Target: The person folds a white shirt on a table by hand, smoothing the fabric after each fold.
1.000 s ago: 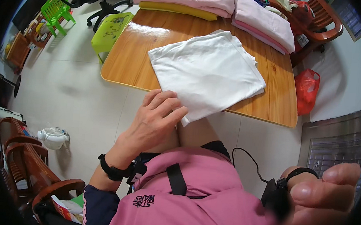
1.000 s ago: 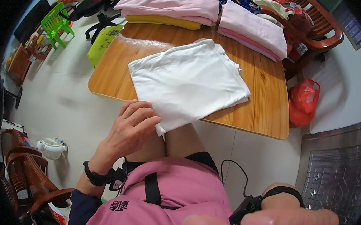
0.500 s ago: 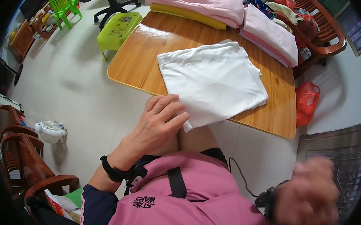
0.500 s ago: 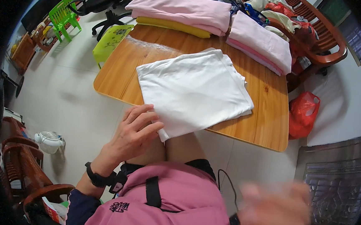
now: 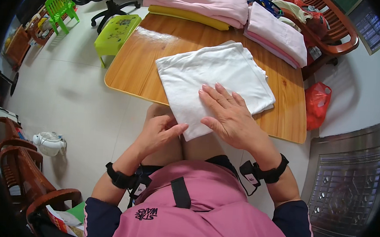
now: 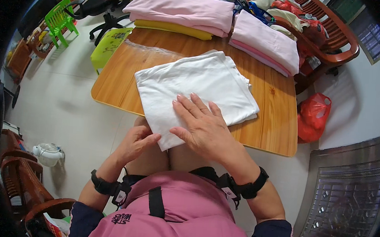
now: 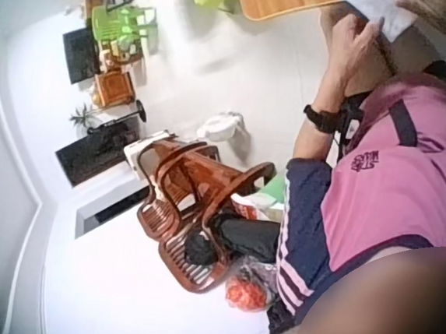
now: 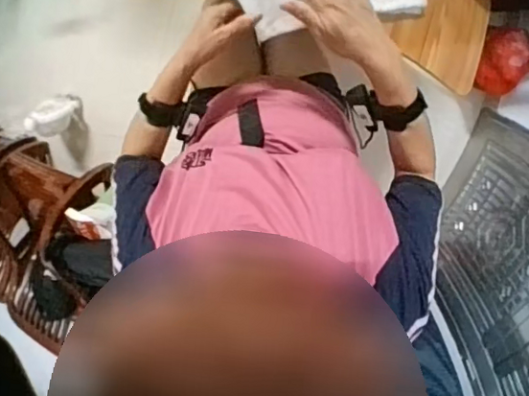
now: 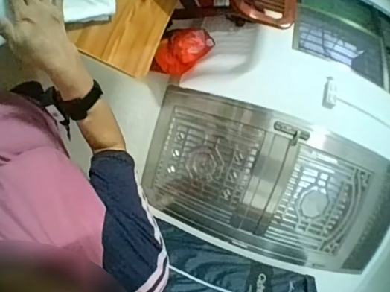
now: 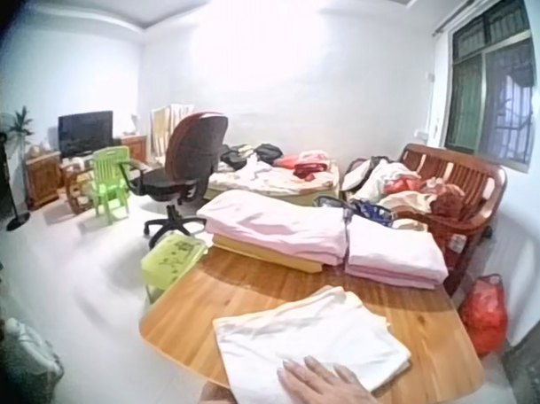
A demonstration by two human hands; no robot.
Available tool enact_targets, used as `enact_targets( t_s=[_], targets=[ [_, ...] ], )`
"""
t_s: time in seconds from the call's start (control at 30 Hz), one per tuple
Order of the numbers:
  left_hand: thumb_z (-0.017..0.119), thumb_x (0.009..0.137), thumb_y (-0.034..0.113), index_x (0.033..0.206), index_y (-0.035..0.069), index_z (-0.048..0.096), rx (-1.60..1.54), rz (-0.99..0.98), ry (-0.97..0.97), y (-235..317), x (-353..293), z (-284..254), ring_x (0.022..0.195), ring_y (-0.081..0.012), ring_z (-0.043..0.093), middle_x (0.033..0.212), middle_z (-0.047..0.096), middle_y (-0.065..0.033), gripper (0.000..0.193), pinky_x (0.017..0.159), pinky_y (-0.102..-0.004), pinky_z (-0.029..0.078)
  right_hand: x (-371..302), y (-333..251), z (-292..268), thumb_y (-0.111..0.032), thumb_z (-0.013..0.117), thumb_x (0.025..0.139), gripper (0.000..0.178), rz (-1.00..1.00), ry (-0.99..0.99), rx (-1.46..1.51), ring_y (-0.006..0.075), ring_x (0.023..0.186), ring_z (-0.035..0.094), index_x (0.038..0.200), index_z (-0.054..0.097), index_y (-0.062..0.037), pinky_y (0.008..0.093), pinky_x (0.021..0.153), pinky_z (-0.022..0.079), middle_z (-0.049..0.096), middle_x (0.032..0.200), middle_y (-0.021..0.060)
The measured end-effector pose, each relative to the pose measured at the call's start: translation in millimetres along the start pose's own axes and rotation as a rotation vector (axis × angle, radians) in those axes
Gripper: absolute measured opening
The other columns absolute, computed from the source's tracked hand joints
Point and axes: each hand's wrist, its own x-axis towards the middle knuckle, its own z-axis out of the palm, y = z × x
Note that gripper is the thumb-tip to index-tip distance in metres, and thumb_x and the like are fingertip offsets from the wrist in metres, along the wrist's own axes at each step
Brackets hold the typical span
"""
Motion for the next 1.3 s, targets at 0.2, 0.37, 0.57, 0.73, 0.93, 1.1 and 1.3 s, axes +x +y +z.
enact_targets(
  t_s=[0.2,0.37,0.57,0.73,0.93,1.1,1.3],
  targets=[
    [0.064,0.097,0.03,0.087,-0.004,0.071,-0.241,-0.031,-0.165,-21.1,9.4,7.9,0.066,-0.0035,0.049,0.07,0.059,0.0053,0.037,0.057,-0.0246,0.041,-8.7,37.4,15.5,-0.051,0.042,0.099,0.065,0.135,0.147,-0.204,0.0314,0.146,0.028,0.151,0.035,-0.0125,0.0549,0.116,0.019,0.03,0.159,0.0089],
    [0.065,0.096,0.03,0.083,-0.003,0.071,-0.222,-0.042,-0.206,-12.0,6.5,5.4,0.063,-0.002,0.04,0.065,0.05,0.0082,0.036,0.052,-0.0239,0.033,-44.5,93.8,-2.4,-0.047,0.044,0.099,0.063,0.436,0.217,-0.14,0.032,0.144,0.032,0.15,0.036,-0.0099,0.0521,0.115,0.022,0.033,0.157,0.0113],
    [0.065,0.096,0.029,0.082,-0.003,0.07,-0.278,-0.03,-0.25,-14.8,-3.2,-6.0,0.063,-0.0016,0.039,0.065,0.049,0.009,0.036,0.053,-0.0233,0.034,-79.7,67.4,-6.5,-0.042,0.048,0.099,0.06,0.458,0.196,-0.157,0.0324,0.142,0.035,0.147,0.04,-0.008,0.0523,0.114,0.024,0.037,0.155,0.012],
    [0.066,0.094,0.022,0.085,-0.002,0.069,0.159,-0.056,-0.296,14.0,-10.8,-26.3,0.058,-0.0153,0.054,0.066,0.063,-0.0063,0.026,0.058,-0.0324,0.044,-80.7,55.9,-17.4,-0.04,0.049,0.099,0.059,0.424,0.12,-0.303,0.0328,0.142,0.034,0.147,0.041,-0.0059,0.0502,0.115,0.023,0.039,0.153,0.0129],
    [0.069,0.089,0.014,0.105,0.004,0.067,0.656,0.591,0.2,45.2,10.5,-23.3,0.093,-0.0273,0.063,0.099,0.064,-0.0113,0.019,0.078,-0.0362,0.048,-9.8,14.9,-33.7,-0.043,0.043,0.102,0.06,0.172,0.108,-0.075,0.0317,0.145,0.03,0.148,0.038,-0.0046,0.0481,0.117,0.022,0.037,0.154,0.0148],
    [0.063,0.092,0.026,0.13,0.003,0.056,1.077,0.692,0.26,31.1,56.7,-18.9,0.134,-0.0317,0.044,0.138,0.052,-0.0138,0.045,0.11,-0.0437,0.034,55.8,5.1,-13.5,-0.05,0.034,0.103,0.065,0.039,0.005,0.188,0.0305,0.147,0.024,0.15,0.033,-0.0048,0.0494,0.118,0.019,0.029,0.158,0.0142],
    [0.047,0.098,0.045,0.143,0.005,0.045,1.163,0.512,0.165,23.6,57.8,-17.6,0.145,-0.0307,0.03,0.154,0.036,-0.015,0.061,0.117,-0.0477,0.022,69.4,35.6,-6.5,-0.054,0.03,0.102,0.072,0.123,-0.113,0.04,0.0267,0.151,0.012,0.155,0.021,-0.0065,0.0498,0.12,0.009,0.016,0.163,0.0122]
  ],
)
